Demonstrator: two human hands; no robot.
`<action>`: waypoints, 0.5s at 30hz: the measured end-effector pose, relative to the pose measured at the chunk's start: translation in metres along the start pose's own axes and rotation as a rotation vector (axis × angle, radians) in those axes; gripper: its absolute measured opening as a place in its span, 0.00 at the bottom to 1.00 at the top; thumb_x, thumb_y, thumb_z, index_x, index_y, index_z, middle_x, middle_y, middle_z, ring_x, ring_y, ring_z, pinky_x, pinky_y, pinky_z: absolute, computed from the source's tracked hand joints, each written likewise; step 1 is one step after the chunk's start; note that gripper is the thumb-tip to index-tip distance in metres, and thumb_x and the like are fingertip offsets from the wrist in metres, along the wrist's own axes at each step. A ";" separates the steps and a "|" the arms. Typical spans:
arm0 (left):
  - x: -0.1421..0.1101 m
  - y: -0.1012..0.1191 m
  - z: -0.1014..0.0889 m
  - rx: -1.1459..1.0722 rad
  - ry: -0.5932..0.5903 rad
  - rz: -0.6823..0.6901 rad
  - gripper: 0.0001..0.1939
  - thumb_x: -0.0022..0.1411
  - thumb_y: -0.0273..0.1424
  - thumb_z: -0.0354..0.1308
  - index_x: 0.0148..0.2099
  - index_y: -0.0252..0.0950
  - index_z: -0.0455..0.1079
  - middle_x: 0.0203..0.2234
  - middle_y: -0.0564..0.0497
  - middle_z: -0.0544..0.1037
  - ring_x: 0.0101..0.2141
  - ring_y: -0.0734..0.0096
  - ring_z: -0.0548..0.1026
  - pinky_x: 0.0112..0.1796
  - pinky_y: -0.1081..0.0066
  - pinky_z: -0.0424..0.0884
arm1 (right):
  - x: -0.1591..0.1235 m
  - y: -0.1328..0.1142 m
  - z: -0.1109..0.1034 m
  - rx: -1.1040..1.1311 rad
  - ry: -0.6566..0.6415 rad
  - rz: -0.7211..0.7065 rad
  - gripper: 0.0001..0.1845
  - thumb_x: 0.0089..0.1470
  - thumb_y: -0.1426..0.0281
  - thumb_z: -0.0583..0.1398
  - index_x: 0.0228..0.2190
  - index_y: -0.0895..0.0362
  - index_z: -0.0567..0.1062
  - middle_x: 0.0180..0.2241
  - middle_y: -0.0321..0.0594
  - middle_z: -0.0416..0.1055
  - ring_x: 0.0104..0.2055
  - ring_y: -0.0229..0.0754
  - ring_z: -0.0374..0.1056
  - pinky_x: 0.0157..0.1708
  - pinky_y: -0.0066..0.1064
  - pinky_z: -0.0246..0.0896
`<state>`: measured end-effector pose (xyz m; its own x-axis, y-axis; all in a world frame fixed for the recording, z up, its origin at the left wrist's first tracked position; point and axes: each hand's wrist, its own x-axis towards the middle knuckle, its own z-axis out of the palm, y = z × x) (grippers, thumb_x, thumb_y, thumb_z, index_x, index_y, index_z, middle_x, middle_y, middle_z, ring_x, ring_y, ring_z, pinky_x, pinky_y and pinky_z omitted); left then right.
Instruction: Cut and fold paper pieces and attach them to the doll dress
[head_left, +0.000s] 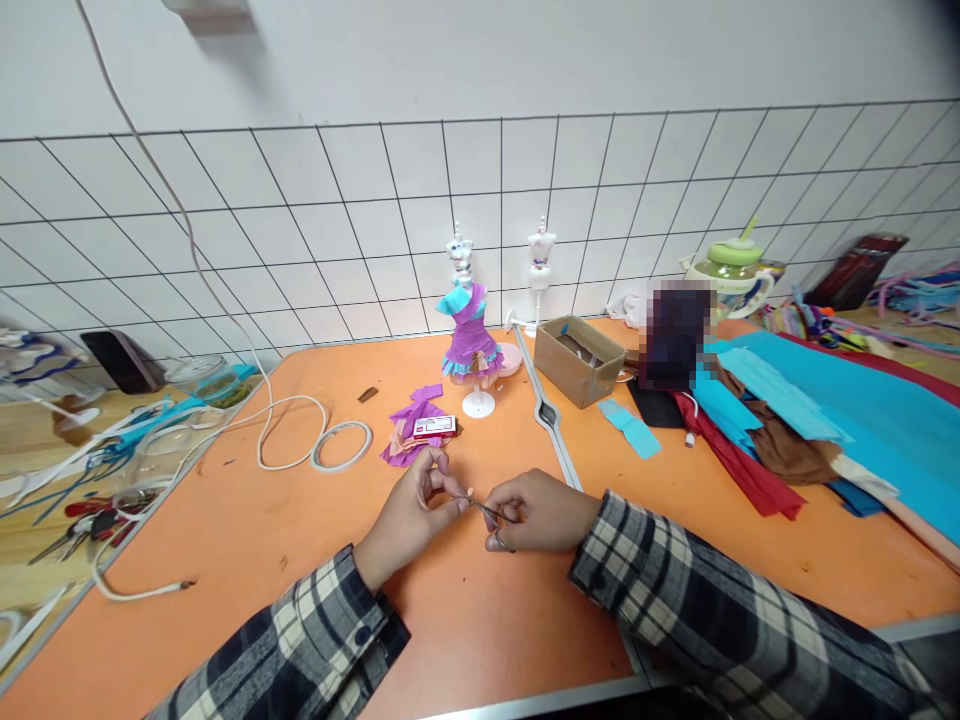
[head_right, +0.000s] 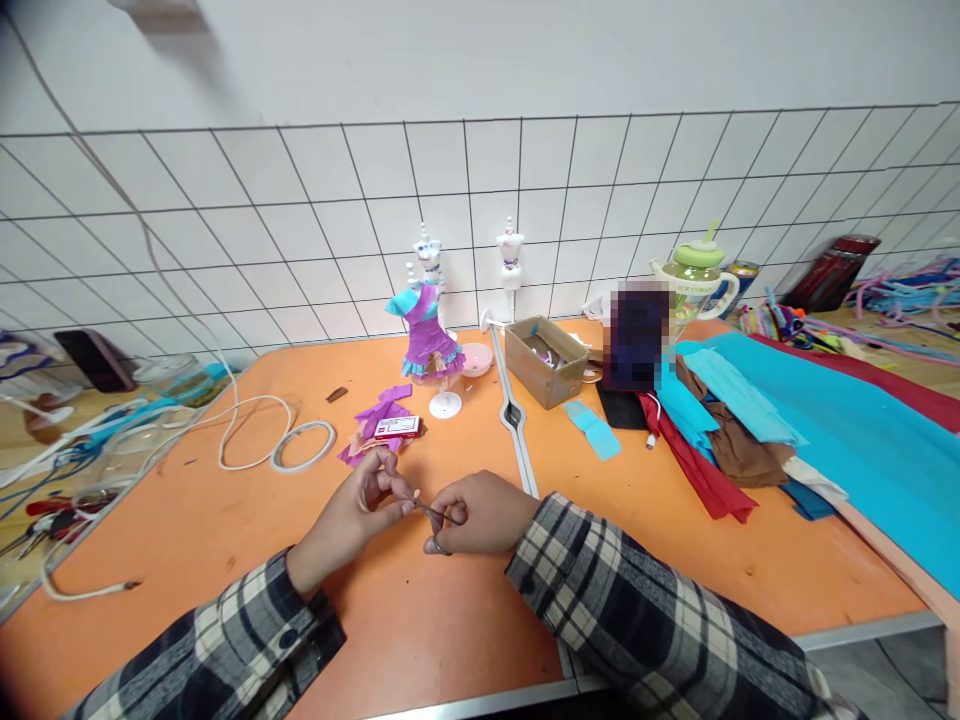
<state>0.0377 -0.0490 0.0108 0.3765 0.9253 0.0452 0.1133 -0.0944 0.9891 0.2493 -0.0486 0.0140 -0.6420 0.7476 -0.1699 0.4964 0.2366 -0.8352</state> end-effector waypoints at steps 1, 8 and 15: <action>0.000 0.000 0.000 -0.001 0.002 -0.001 0.21 0.53 0.27 0.65 0.38 0.41 0.53 0.25 0.58 0.74 0.30 0.71 0.75 0.36 0.69 0.68 | 0.000 0.000 0.000 0.003 -0.005 0.000 0.13 0.45 0.59 0.66 0.28 0.56 0.76 0.18 0.27 0.59 0.22 0.32 0.56 0.22 0.25 0.46; 0.000 0.000 -0.001 0.025 -0.009 -0.009 0.21 0.54 0.27 0.63 0.39 0.41 0.52 0.25 0.58 0.75 0.31 0.72 0.74 0.38 0.69 0.68 | 0.000 0.002 0.000 0.029 -0.009 0.000 0.12 0.45 0.61 0.66 0.29 0.56 0.76 0.19 0.28 0.61 0.23 0.32 0.58 0.23 0.24 0.49; 0.001 -0.001 -0.002 0.008 0.004 -0.028 0.21 0.54 0.28 0.64 0.39 0.40 0.52 0.24 0.59 0.75 0.30 0.73 0.75 0.38 0.70 0.67 | 0.001 0.005 -0.006 -0.017 0.082 0.059 0.19 0.44 0.64 0.67 0.40 0.55 0.75 0.22 0.28 0.68 0.26 0.34 0.64 0.26 0.25 0.53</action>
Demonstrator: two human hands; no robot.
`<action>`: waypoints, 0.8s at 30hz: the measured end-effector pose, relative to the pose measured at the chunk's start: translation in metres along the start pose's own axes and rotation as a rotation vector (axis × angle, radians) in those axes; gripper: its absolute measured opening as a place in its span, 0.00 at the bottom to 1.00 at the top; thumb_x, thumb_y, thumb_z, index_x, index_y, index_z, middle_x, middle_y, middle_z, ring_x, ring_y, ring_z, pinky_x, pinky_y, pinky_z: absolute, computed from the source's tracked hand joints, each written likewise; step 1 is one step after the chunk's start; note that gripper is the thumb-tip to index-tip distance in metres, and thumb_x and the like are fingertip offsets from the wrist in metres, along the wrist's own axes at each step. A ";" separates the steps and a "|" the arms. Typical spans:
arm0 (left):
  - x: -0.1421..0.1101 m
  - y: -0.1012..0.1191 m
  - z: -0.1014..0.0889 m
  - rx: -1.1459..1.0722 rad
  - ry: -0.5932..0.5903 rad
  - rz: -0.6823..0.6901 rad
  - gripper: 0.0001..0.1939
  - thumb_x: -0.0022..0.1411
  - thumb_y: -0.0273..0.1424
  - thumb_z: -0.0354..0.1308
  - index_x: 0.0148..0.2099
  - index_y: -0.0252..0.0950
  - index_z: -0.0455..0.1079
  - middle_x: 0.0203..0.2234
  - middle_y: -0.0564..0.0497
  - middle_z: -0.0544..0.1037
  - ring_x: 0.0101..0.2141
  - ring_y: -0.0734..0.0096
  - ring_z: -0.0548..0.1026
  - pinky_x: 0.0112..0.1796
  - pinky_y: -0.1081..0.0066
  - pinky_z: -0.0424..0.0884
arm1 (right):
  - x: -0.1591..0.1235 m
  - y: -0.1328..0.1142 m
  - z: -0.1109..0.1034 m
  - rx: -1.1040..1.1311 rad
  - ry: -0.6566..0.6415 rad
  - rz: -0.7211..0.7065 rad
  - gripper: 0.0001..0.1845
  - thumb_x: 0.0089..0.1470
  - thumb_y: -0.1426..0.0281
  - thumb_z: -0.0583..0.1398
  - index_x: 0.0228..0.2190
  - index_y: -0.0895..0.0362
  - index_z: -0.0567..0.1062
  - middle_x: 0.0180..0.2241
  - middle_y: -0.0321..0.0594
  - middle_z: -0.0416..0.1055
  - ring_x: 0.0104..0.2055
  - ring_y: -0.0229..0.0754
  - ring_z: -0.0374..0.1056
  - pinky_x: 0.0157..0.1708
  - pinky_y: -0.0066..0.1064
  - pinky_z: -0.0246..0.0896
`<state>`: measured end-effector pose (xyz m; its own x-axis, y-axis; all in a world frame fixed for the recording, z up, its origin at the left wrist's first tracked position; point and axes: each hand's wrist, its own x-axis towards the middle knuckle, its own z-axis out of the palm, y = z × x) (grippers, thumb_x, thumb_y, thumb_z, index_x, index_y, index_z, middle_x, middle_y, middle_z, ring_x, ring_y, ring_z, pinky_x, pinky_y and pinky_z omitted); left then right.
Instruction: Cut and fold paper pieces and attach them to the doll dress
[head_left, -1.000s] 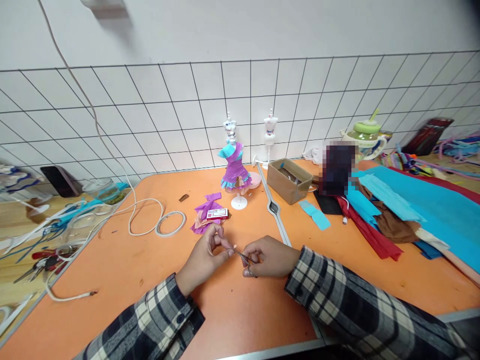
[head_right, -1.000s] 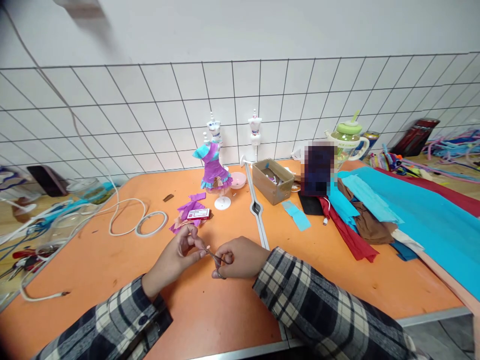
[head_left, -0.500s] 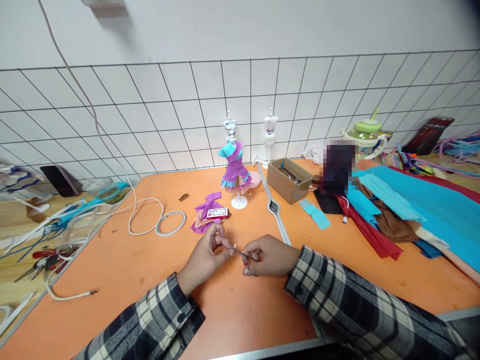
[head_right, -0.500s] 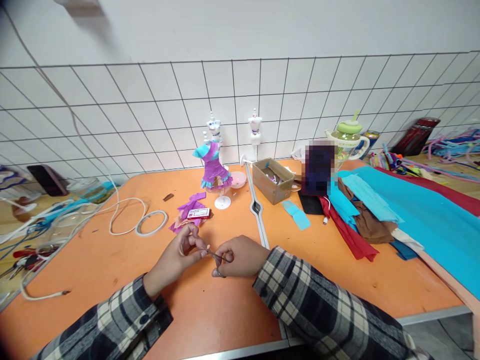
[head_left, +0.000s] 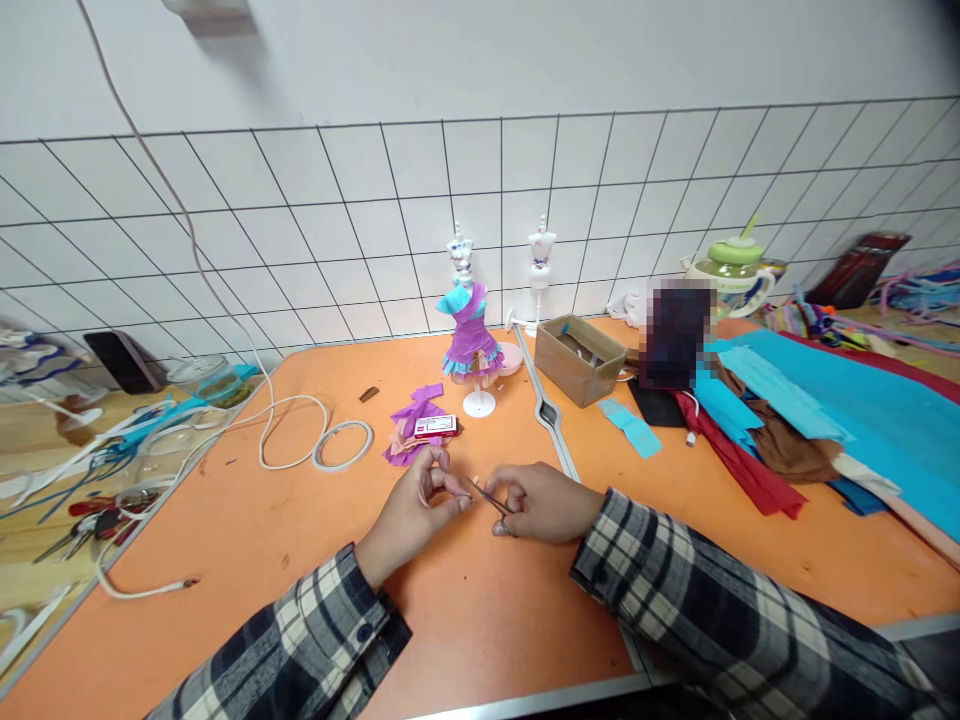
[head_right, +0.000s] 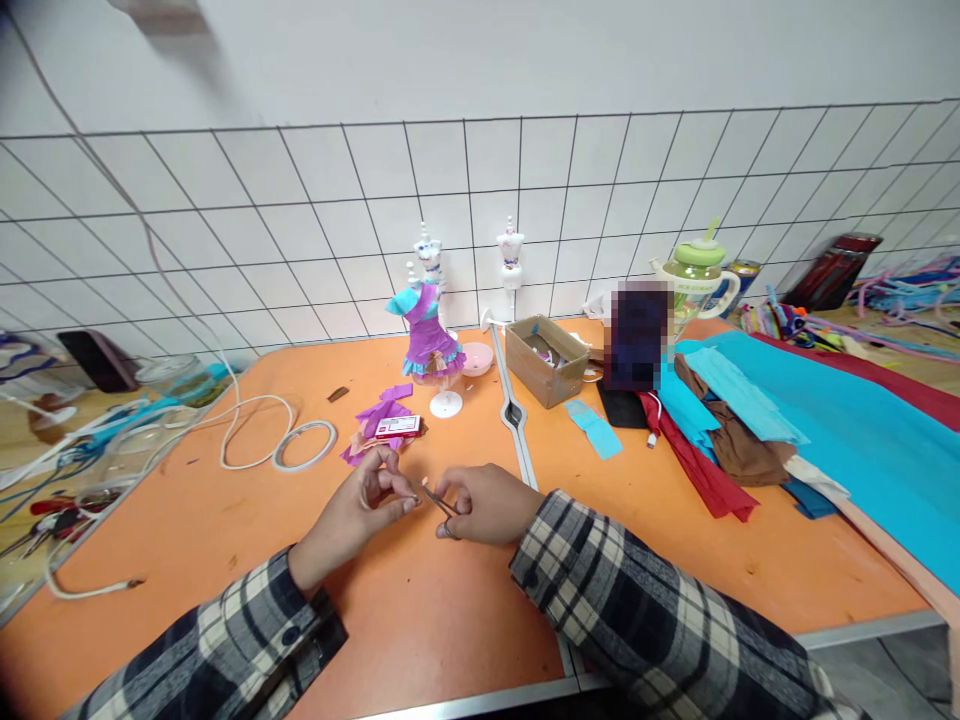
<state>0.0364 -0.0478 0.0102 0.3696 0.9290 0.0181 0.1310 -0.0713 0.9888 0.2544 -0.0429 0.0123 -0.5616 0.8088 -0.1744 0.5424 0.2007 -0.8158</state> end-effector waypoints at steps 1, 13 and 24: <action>0.000 0.000 0.000 -0.011 0.015 -0.009 0.21 0.54 0.28 0.65 0.39 0.40 0.52 0.24 0.59 0.75 0.29 0.73 0.75 0.37 0.70 0.67 | 0.000 0.001 -0.003 -0.036 0.037 0.019 0.21 0.43 0.64 0.68 0.40 0.55 0.74 0.24 0.29 0.69 0.27 0.35 0.65 0.26 0.25 0.53; 0.001 0.001 0.000 -0.138 0.118 -0.114 0.23 0.52 0.37 0.68 0.44 0.39 0.59 0.32 0.51 0.81 0.39 0.67 0.78 0.42 0.68 0.68 | 0.000 0.018 -0.016 -0.369 0.198 0.165 0.22 0.44 0.67 0.68 0.43 0.52 0.72 0.29 0.35 0.71 0.32 0.40 0.67 0.28 0.27 0.49; -0.006 0.005 0.008 0.197 -0.090 0.023 0.10 0.59 0.37 0.60 0.34 0.34 0.70 0.32 0.47 0.77 0.35 0.66 0.75 0.41 0.66 0.71 | 0.005 0.011 -0.011 -0.353 0.442 0.099 0.09 0.55 0.70 0.58 0.39 0.53 0.74 0.32 0.35 0.74 0.33 0.38 0.68 0.31 0.27 0.52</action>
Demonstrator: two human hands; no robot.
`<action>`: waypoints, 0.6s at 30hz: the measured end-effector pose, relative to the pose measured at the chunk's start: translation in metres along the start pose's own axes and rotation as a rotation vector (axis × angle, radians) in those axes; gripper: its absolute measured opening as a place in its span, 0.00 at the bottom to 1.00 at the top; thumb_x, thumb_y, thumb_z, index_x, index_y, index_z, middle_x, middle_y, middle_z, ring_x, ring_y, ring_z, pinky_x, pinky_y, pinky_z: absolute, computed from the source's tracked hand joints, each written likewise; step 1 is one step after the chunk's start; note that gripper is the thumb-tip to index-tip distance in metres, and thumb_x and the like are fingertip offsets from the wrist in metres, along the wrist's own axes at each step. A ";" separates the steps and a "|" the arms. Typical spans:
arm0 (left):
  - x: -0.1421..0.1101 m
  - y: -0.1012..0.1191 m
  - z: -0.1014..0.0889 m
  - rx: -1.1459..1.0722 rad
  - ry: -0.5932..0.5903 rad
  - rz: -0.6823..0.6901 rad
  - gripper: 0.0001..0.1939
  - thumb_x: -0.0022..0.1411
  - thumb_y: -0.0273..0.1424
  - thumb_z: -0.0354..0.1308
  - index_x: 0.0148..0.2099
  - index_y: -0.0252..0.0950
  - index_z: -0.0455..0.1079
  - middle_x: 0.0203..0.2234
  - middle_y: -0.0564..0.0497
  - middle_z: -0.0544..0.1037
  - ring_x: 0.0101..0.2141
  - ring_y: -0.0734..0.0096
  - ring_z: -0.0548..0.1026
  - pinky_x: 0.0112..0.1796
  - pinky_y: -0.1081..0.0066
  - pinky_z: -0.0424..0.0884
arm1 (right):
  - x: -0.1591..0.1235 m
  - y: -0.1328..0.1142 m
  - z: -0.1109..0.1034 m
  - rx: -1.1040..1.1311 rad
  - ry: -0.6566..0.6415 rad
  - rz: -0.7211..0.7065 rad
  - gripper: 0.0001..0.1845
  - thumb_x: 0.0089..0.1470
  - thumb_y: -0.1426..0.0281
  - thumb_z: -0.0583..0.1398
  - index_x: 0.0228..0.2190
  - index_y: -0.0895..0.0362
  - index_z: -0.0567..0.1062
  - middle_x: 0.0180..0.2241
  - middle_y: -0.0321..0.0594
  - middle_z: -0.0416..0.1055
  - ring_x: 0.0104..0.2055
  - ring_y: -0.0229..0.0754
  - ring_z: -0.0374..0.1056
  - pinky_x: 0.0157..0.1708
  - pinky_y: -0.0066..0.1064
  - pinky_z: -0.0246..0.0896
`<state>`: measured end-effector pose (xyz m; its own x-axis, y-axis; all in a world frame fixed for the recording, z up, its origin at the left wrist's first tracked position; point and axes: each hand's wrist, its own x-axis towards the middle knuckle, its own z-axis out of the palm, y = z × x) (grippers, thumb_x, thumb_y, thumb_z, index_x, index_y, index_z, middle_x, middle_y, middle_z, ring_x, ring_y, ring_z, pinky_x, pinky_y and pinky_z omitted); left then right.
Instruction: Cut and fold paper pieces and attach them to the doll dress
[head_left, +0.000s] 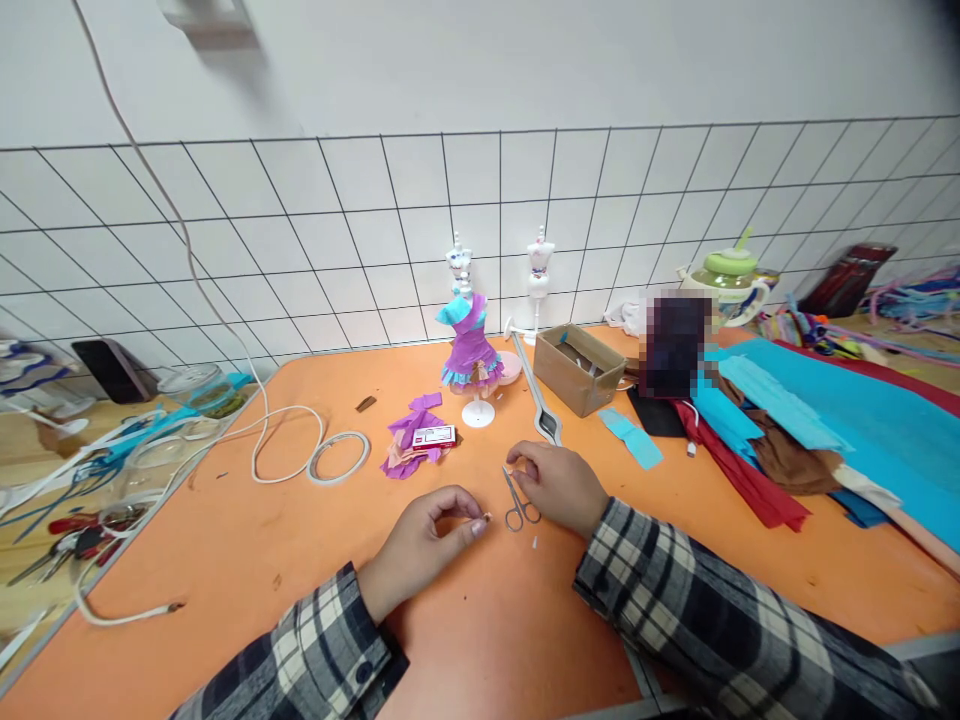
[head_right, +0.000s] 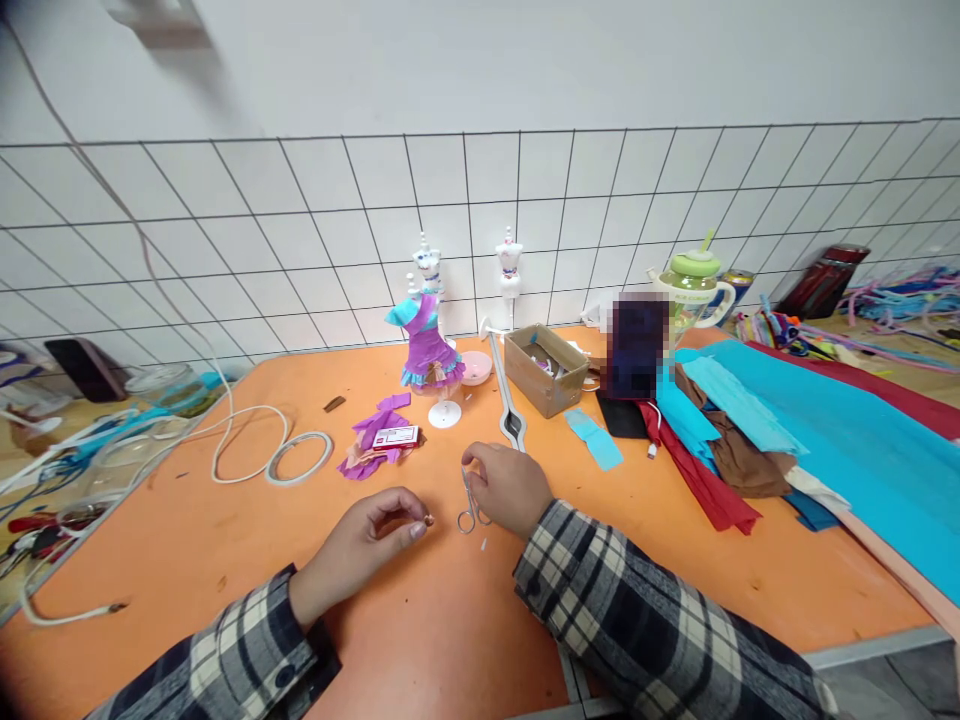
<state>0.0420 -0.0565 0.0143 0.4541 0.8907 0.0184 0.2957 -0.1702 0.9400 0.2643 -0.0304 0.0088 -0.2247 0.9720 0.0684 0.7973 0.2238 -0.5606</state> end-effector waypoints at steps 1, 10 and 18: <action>-0.001 0.001 0.001 0.027 -0.028 0.027 0.10 0.60 0.37 0.60 0.35 0.35 0.70 0.34 0.46 0.78 0.37 0.65 0.76 0.42 0.65 0.71 | 0.001 0.002 0.001 -0.035 0.038 -0.023 0.11 0.55 0.69 0.58 0.41 0.52 0.75 0.34 0.36 0.75 0.35 0.38 0.69 0.33 0.28 0.53; -0.010 0.010 0.023 0.428 -0.354 0.247 0.30 0.55 0.42 0.64 0.57 0.40 0.66 0.58 0.42 0.70 0.62 0.51 0.61 0.62 0.51 0.53 | 0.012 0.006 0.022 -0.193 0.002 -0.112 0.07 0.59 0.68 0.56 0.34 0.52 0.76 0.35 0.36 0.74 0.36 0.39 0.69 0.31 0.29 0.50; -0.009 -0.004 0.014 0.355 -0.216 0.203 0.24 0.61 0.42 0.59 0.58 0.42 0.66 0.57 0.43 0.70 0.61 0.54 0.62 0.62 0.53 0.54 | 0.021 0.017 -0.024 -0.121 0.411 -0.040 0.13 0.62 0.69 0.45 0.35 0.56 0.68 0.28 0.39 0.70 0.31 0.42 0.65 0.30 0.30 0.49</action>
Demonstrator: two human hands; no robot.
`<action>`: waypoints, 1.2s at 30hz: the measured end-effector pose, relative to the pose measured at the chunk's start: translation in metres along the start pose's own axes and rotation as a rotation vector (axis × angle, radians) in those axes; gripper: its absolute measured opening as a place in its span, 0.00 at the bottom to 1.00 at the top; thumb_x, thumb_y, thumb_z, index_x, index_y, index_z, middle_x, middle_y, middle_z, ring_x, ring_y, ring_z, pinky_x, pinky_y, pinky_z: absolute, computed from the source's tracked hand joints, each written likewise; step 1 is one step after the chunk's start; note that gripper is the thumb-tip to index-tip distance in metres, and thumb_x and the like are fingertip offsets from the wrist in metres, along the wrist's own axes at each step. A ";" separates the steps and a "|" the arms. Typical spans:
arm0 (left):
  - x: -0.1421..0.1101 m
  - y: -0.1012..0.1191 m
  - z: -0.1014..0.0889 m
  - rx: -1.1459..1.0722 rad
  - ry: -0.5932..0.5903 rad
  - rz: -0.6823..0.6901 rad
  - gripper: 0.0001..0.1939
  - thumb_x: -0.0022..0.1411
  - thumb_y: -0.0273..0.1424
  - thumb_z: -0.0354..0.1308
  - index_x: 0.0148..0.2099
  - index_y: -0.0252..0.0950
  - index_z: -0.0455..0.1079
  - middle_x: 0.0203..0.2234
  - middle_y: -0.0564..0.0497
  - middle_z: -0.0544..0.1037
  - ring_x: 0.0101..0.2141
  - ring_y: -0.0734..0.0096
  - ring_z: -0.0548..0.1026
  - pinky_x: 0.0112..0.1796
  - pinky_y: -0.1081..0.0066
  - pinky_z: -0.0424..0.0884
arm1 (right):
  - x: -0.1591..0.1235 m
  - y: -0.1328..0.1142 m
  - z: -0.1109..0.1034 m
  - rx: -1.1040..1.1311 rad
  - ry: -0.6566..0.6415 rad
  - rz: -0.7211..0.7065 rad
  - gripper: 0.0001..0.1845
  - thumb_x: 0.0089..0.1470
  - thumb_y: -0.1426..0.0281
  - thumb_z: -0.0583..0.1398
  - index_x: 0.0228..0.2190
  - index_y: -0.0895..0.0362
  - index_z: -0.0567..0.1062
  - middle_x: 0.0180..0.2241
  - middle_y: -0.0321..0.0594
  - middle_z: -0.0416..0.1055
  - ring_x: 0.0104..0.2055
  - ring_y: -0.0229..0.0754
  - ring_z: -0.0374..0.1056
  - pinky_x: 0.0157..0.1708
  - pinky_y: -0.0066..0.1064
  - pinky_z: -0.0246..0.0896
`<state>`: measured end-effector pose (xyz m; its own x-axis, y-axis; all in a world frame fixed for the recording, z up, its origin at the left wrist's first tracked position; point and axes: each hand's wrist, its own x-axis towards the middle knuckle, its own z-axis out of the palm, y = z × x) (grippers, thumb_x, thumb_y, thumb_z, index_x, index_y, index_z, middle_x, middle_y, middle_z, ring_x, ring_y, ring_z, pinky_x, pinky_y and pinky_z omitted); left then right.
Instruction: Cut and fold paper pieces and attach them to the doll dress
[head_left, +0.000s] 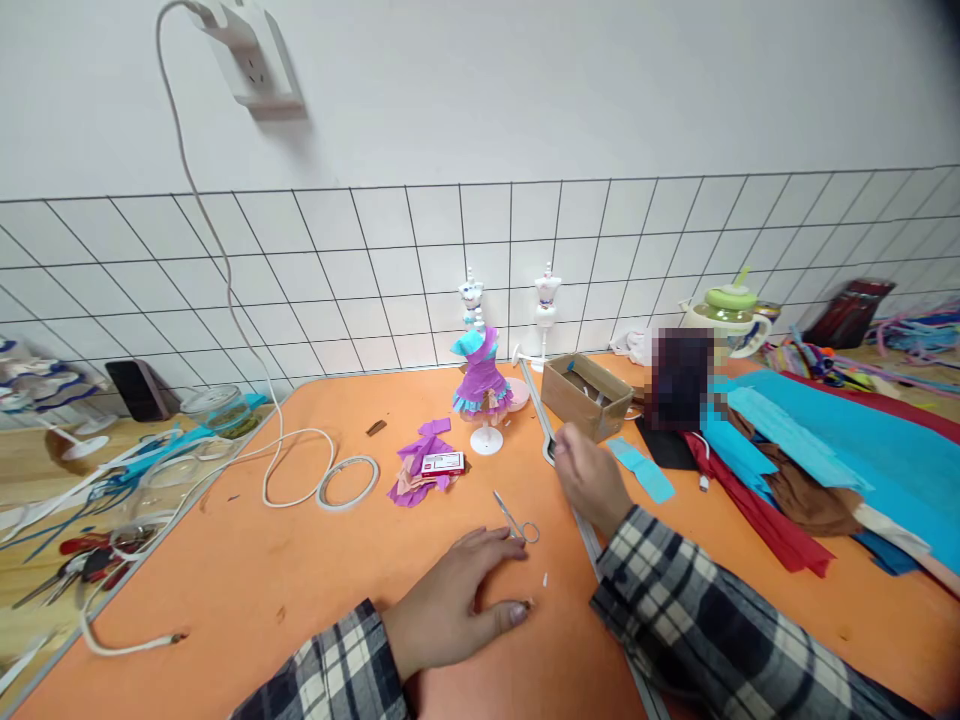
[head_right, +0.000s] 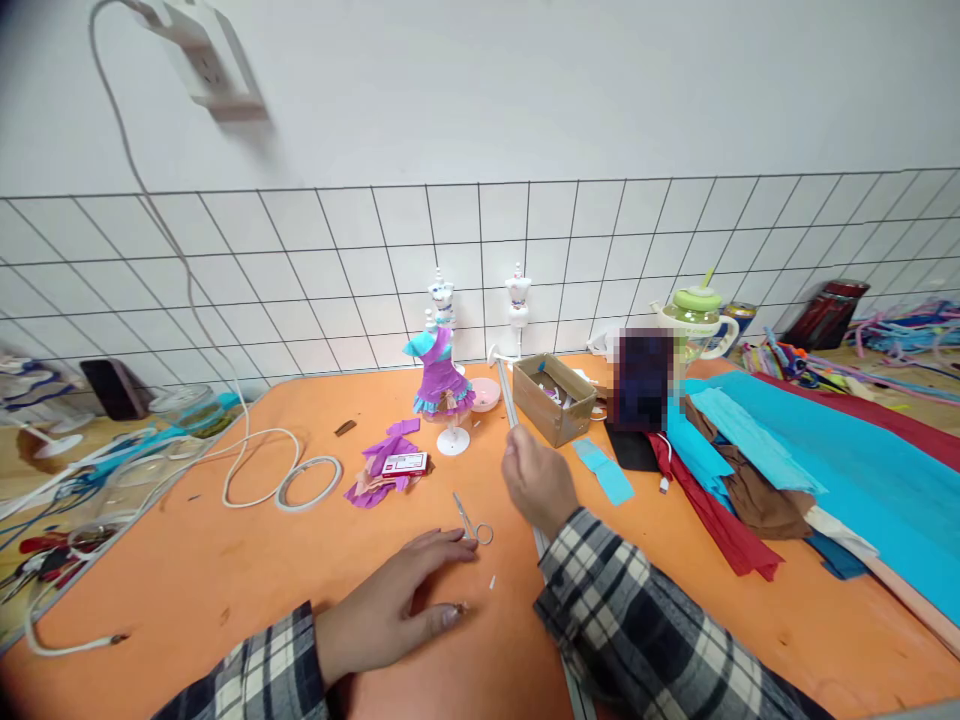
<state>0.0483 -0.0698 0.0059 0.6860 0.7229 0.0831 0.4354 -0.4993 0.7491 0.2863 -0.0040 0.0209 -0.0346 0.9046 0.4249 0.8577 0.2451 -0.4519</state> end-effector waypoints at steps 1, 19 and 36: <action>0.001 -0.002 -0.001 -0.045 0.044 0.012 0.20 0.63 0.40 0.58 0.55 0.41 0.68 0.56 0.43 0.72 0.60 0.55 0.63 0.60 0.55 0.57 | 0.009 0.007 -0.009 -0.020 0.087 0.005 0.14 0.62 0.68 0.45 0.34 0.56 0.68 0.27 0.40 0.70 0.31 0.42 0.65 0.30 0.31 0.49; 0.010 -0.011 -0.010 -0.526 0.286 -0.176 0.24 0.60 0.50 0.56 0.28 0.33 0.72 0.24 0.47 0.78 0.29 0.67 0.73 0.36 0.70 0.67 | 0.011 0.027 -0.034 0.161 0.296 -0.010 0.16 0.60 0.63 0.54 0.42 0.57 0.77 0.35 0.45 0.73 0.36 0.45 0.67 0.37 0.34 0.60; 0.007 -0.004 -0.006 -0.752 0.147 -0.199 0.22 0.60 0.48 0.58 0.27 0.32 0.74 0.21 0.48 0.77 0.26 0.68 0.72 0.34 0.70 0.66 | -0.055 -0.054 0.025 1.226 -0.648 0.368 0.20 0.42 0.55 0.68 0.29 0.57 0.74 0.24 0.34 0.71 0.24 0.33 0.63 0.23 0.25 0.54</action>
<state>0.0478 -0.0600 0.0068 0.5295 0.8467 -0.0521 -0.0050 0.0645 0.9979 0.2292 -0.0587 0.0021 -0.4214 0.8963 -0.1378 -0.0954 -0.1950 -0.9762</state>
